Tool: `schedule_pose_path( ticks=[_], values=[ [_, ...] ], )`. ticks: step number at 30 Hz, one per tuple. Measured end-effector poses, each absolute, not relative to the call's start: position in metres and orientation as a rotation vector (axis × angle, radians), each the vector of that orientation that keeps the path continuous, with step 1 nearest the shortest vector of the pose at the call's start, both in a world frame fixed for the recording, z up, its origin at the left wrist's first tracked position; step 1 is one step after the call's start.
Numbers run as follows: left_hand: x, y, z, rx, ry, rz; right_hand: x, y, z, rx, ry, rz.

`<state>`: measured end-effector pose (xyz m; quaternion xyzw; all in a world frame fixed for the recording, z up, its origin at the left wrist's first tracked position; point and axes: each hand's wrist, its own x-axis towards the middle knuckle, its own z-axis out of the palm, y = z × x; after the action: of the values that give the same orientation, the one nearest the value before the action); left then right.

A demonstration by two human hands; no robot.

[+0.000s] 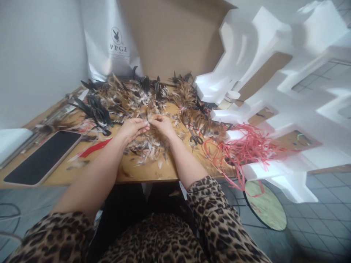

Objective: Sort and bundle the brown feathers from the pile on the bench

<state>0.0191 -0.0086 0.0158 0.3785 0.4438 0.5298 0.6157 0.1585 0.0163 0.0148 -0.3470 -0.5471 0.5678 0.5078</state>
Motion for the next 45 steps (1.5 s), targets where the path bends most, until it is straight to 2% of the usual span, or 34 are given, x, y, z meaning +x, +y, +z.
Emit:
schedule_pose_path(
  ticks=[11, 20, 28, 45],
  values=[
    [0.0173, -0.0081, 0.0159, 0.894, 0.998, 1.208, 0.1558, 0.0197, 0.0081, -0.925, -1.28, 1.262],
    [0.018, -0.0106, 0.0173, 0.833, 0.976, 1.21, 0.1524, 0.0186, 0.0051, -0.903, -1.183, 1.366],
    [0.017, -0.0076, 0.0141, 0.824, 0.963, 1.219, 0.1523, 0.0179, 0.0059, -0.935, -1.196, 1.317],
    [0.0174, -0.0042, 0.0084, 1.054, 1.16, 1.287, 0.1499, 0.0147, 0.0069, -0.974, -1.172, 1.301]
  ],
)
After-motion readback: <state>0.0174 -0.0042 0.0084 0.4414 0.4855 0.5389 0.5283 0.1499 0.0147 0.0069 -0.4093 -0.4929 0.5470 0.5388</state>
